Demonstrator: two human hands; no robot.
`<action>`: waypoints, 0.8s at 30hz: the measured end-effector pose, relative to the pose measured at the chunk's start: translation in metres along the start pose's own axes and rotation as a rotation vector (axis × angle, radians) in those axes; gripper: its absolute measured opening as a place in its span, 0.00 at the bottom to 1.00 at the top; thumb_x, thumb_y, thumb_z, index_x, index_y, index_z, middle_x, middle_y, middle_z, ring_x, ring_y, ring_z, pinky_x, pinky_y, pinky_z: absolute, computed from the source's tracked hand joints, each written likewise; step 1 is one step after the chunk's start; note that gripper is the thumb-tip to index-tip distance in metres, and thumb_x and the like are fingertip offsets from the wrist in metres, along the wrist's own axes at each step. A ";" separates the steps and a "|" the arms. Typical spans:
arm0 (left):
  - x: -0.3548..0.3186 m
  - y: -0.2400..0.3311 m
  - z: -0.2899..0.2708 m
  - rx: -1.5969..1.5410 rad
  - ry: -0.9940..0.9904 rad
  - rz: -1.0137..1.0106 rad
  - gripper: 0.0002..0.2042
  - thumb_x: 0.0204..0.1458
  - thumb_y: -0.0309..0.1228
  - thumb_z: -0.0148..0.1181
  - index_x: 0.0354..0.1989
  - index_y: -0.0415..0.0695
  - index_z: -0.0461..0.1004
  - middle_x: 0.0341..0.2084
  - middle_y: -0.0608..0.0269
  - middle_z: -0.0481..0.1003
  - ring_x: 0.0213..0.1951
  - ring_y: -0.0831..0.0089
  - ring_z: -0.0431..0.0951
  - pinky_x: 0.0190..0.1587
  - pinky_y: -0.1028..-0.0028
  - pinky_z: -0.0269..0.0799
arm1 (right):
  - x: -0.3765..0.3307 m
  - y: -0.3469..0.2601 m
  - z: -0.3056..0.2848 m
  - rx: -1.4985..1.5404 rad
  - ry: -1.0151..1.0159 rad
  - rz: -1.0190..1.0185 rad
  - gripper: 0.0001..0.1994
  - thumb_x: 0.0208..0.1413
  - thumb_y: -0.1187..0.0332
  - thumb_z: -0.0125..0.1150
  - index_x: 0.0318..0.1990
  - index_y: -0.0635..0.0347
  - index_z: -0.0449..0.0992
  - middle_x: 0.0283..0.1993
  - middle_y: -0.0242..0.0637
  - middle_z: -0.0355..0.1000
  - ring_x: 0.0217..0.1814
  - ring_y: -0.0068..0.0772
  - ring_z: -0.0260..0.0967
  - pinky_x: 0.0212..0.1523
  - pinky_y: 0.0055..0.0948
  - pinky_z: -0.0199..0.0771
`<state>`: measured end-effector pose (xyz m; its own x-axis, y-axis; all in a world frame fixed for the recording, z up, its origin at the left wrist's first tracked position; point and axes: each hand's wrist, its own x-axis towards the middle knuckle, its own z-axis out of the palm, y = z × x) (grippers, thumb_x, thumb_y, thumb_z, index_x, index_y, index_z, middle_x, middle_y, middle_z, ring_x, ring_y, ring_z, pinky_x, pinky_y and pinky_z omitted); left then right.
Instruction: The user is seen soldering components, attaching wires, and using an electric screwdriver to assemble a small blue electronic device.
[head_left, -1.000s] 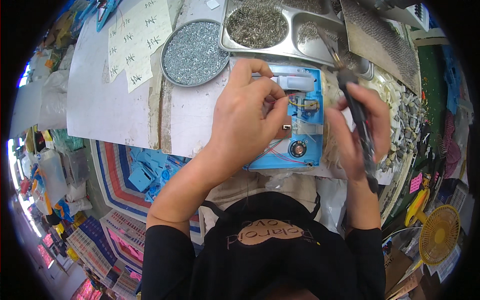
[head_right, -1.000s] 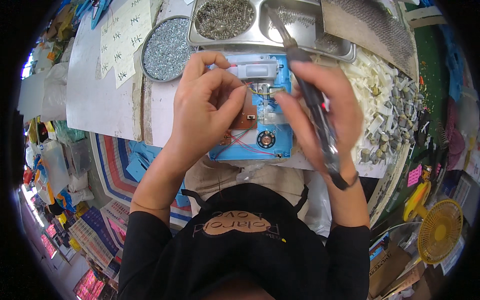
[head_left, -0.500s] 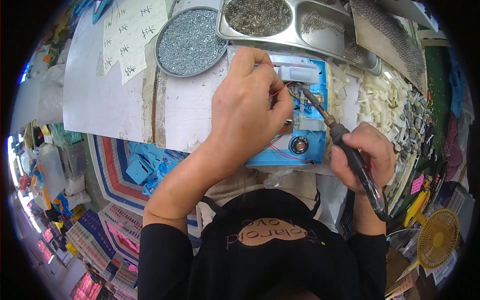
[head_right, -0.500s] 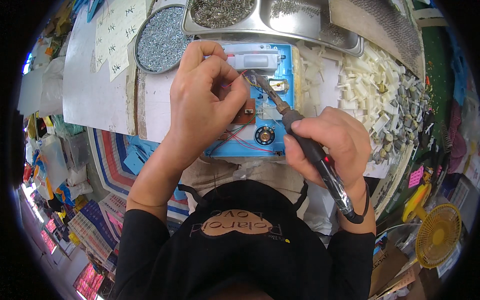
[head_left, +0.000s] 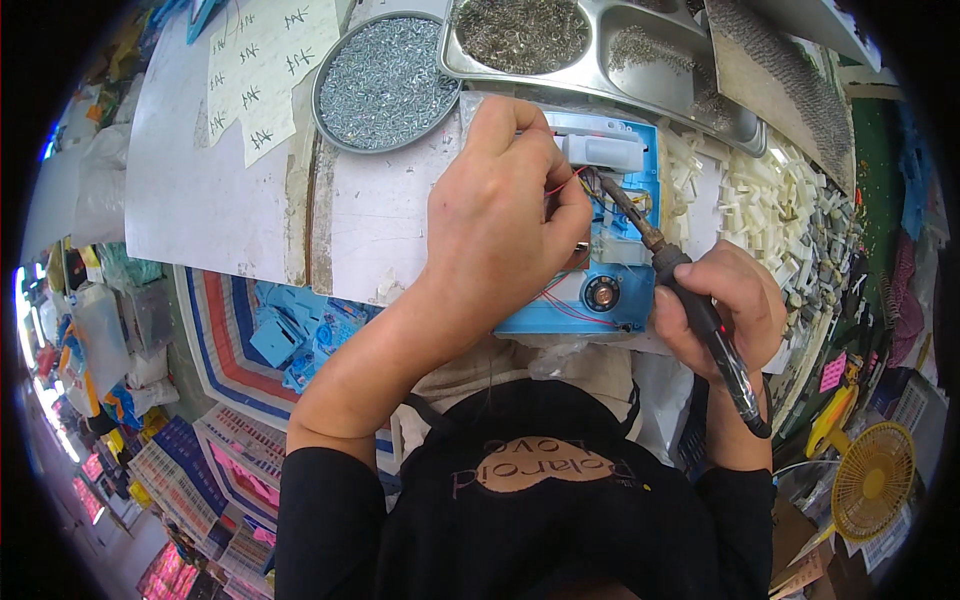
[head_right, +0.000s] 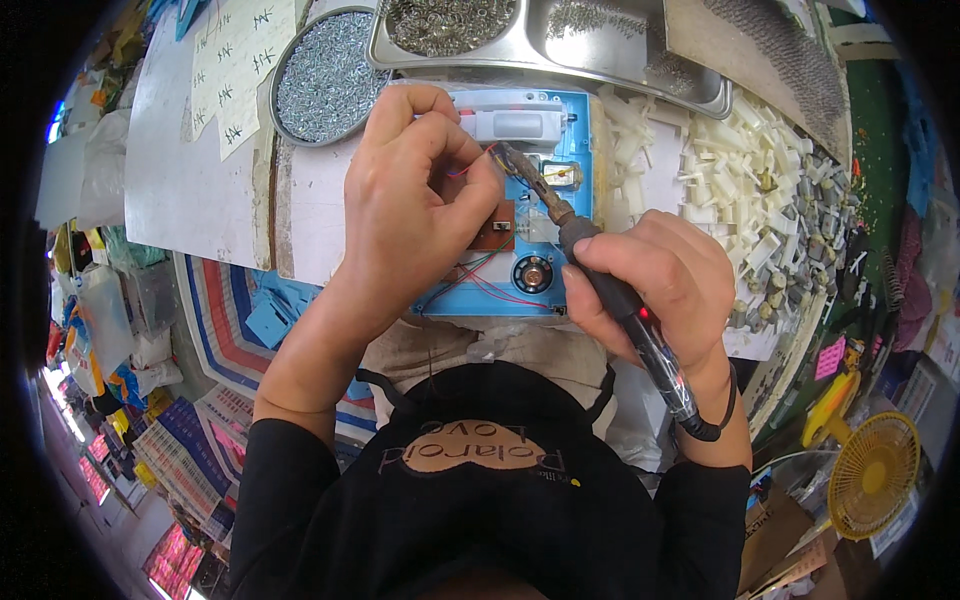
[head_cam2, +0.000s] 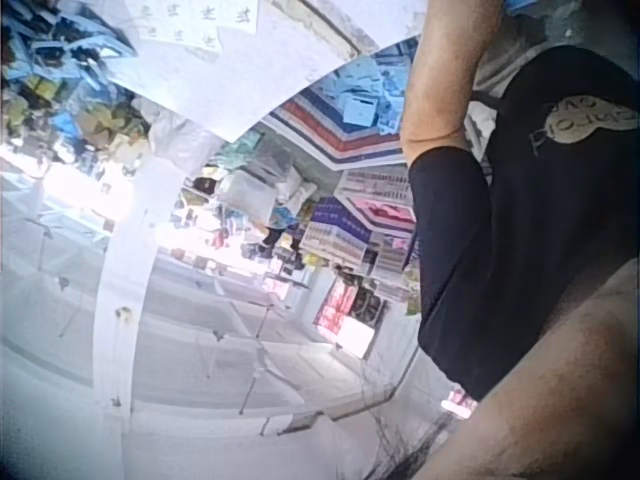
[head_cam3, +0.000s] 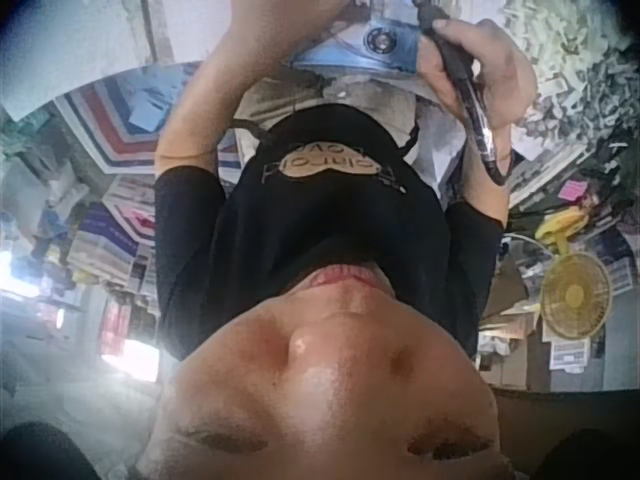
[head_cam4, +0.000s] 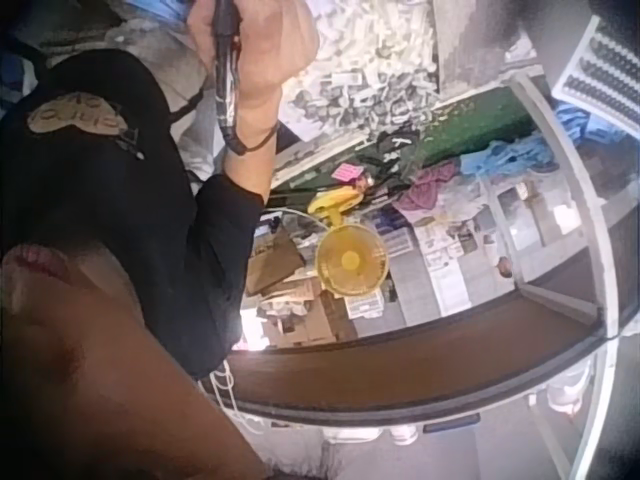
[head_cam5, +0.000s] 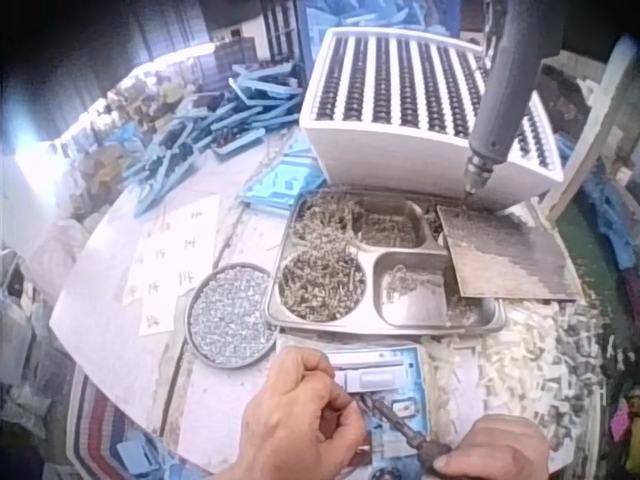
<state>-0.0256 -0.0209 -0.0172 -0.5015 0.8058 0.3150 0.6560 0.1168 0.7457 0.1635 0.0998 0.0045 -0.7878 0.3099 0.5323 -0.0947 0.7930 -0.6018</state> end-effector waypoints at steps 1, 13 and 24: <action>0.000 0.000 -0.001 0.007 -0.002 0.016 0.04 0.47 0.19 0.64 0.27 0.36 0.74 0.38 0.57 0.69 0.28 0.75 0.75 0.28 0.76 0.74 | 0.000 0.000 0.000 0.002 -0.003 -0.006 0.19 0.45 0.76 0.73 0.45 0.56 0.75 0.24 0.33 0.72 0.20 0.34 0.67 0.21 0.29 0.64; 0.000 0.001 0.001 -0.002 -0.002 -0.021 0.05 0.47 0.19 0.65 0.26 0.36 0.74 0.39 0.57 0.70 0.26 0.74 0.76 0.28 0.76 0.74 | 0.002 -0.001 -0.012 0.001 -0.052 -0.024 0.19 0.43 0.78 0.74 0.44 0.56 0.76 0.25 0.34 0.73 0.20 0.34 0.67 0.22 0.29 0.63; 0.000 0.002 0.001 0.036 0.026 0.008 0.05 0.45 0.20 0.67 0.26 0.37 0.75 0.39 0.56 0.71 0.28 0.73 0.76 0.28 0.75 0.75 | 0.003 0.004 -0.018 0.049 -0.064 0.050 0.17 0.44 0.77 0.72 0.43 0.60 0.76 0.26 0.37 0.75 0.20 0.33 0.69 0.22 0.28 0.66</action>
<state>-0.0237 -0.0196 -0.0161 -0.5105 0.7913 0.3366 0.6796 0.1314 0.7217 0.1715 0.1133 0.0146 -0.8295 0.3133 0.4624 -0.0823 0.7503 -0.6560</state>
